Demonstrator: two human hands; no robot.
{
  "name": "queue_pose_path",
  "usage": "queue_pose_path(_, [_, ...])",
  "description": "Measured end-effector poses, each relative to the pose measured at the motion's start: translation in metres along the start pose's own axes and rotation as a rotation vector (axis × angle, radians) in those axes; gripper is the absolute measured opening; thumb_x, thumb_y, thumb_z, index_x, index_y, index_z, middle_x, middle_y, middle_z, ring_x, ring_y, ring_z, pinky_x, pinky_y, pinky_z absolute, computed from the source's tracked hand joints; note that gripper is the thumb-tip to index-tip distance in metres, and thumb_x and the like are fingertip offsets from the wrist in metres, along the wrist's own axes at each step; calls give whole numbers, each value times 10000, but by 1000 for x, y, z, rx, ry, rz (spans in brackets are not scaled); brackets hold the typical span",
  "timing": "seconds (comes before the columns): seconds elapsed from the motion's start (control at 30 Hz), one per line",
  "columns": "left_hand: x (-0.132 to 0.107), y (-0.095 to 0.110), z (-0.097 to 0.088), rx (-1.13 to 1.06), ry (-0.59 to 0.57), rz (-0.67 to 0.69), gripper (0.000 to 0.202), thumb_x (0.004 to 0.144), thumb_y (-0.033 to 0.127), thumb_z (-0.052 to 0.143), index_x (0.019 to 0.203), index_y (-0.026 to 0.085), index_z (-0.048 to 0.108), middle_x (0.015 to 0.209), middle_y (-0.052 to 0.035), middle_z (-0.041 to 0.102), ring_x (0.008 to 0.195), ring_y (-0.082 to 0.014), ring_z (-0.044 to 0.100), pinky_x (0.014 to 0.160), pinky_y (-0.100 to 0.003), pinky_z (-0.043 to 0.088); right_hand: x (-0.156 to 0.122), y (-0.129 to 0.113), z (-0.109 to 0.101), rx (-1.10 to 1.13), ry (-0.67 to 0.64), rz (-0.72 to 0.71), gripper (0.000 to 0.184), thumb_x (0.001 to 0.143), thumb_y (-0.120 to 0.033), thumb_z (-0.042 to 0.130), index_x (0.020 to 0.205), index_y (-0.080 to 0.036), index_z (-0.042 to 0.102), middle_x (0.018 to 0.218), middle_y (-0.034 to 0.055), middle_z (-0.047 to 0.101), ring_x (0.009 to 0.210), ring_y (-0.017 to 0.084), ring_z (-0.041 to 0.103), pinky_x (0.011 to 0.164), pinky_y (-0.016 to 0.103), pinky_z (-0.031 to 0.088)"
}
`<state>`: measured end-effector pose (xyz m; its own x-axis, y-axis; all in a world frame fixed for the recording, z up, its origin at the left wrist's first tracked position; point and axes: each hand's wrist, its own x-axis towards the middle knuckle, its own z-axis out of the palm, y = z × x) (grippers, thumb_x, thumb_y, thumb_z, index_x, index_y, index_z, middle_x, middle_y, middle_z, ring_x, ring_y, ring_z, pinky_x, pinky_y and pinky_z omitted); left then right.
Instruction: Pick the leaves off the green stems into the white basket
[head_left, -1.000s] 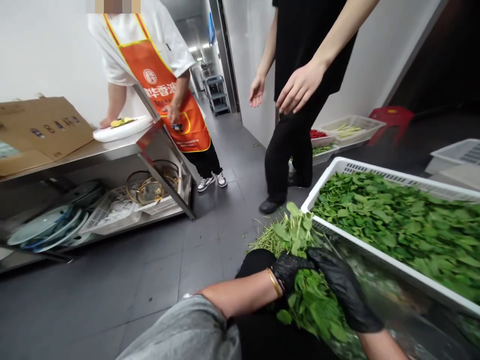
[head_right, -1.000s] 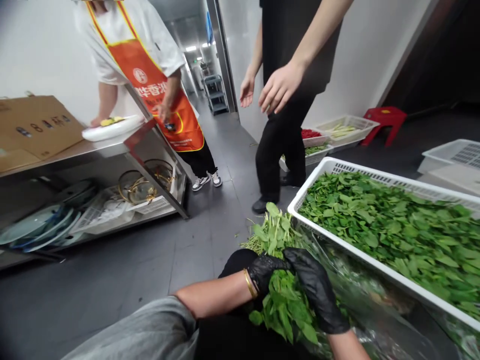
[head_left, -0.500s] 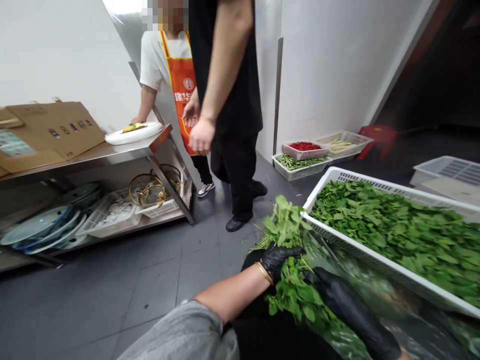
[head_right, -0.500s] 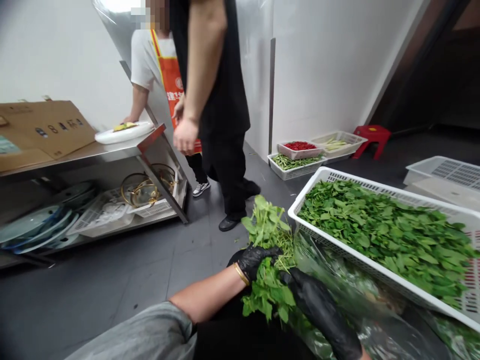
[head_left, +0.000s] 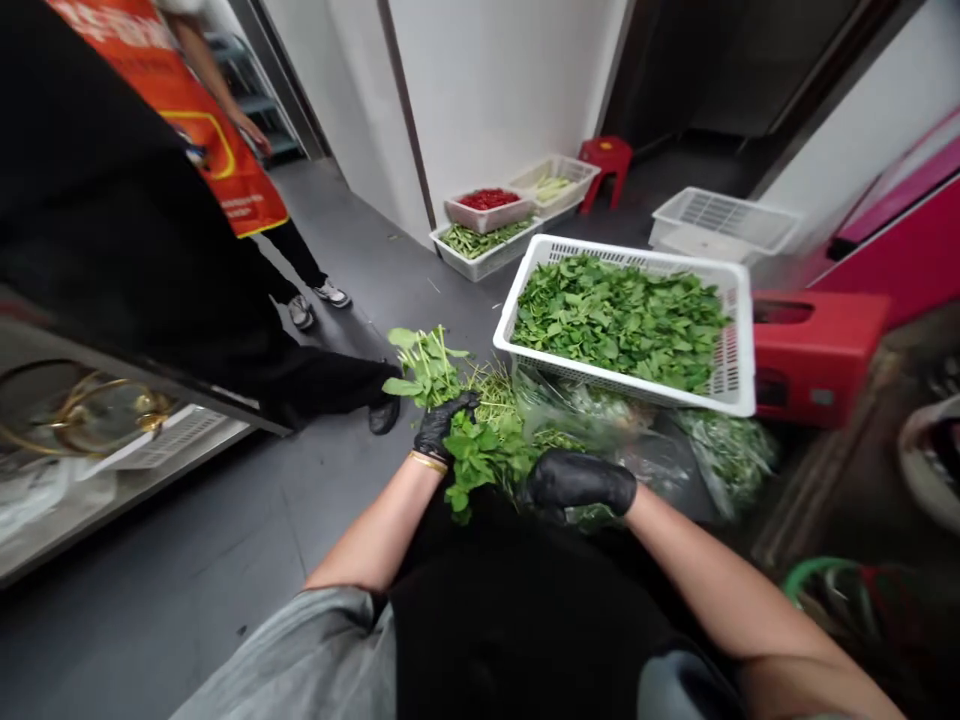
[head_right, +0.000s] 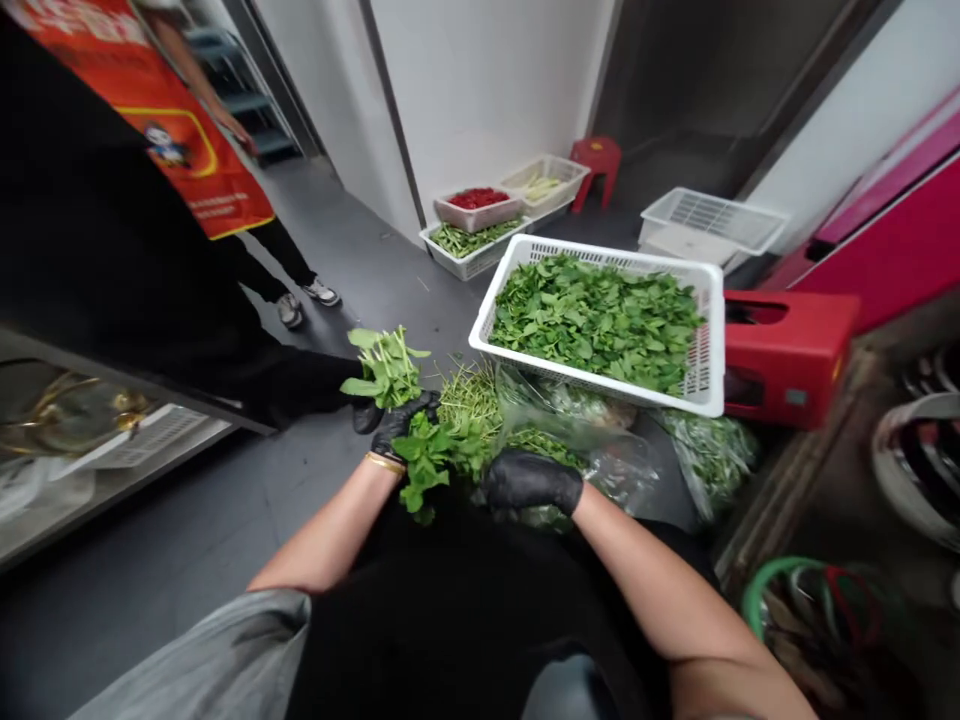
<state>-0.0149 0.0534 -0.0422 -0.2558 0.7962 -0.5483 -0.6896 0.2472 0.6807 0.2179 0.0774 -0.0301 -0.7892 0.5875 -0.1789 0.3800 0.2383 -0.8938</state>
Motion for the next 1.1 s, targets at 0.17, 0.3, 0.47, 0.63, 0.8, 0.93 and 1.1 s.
queue_pose_path(0.17, [26,16,1,297,-171,88,335,498,213,964,785,127,816,865,-108,811,823,-236,748,777,-328,586,8,15,-107,-36,487,-19,449,921,-557,571,1025,-176,785,1048,124,784,947,273,722,856,391,566])
queue_pose_path(0.3, [40,18,1,362,-183,123,355,510,230,954,831,137,833,996,-136,817,1040,-287,742,925,-370,573,37,31,-165,-429,934,158,494,887,-520,668,1131,-100,758,1290,255,687,1279,399,593,1094,534,430])
queue_pose_path(0.47, [49,15,0,410,-279,-18,292,557,235,929,809,129,828,1020,-150,811,885,-277,755,695,-320,592,104,27,-90,84,536,25,431,932,-504,628,1194,-181,741,1141,106,772,1005,244,716,900,378,557])
queue_pose_path(0.63, [43,17,-1,282,-233,-262,287,641,166,869,917,117,811,893,-121,815,725,-265,760,719,-391,632,141,23,-41,442,352,-40,425,740,-537,819,914,-158,740,890,41,774,683,138,648,624,246,512])
queue_pose_path(0.8, [42,11,-12,207,-263,-162,290,715,171,840,995,103,807,974,-125,818,864,-278,779,810,-372,622,119,32,-58,699,568,35,433,685,-553,826,754,-154,674,630,4,684,437,81,496,435,220,386])
queue_pose_path(0.93, [45,-5,-12,252,-332,-114,323,733,305,869,989,113,821,1016,-127,815,986,-296,758,869,-371,602,110,30,-40,777,612,19,457,650,-571,842,769,-160,681,650,14,700,465,98,556,453,221,432])
queue_pose_path(1.1, [42,-13,-7,151,-283,-100,304,674,274,909,929,157,791,878,-64,806,908,-271,767,859,-393,613,99,20,-4,775,527,10,456,605,-512,896,828,-163,704,717,1,711,525,113,599,513,241,492])
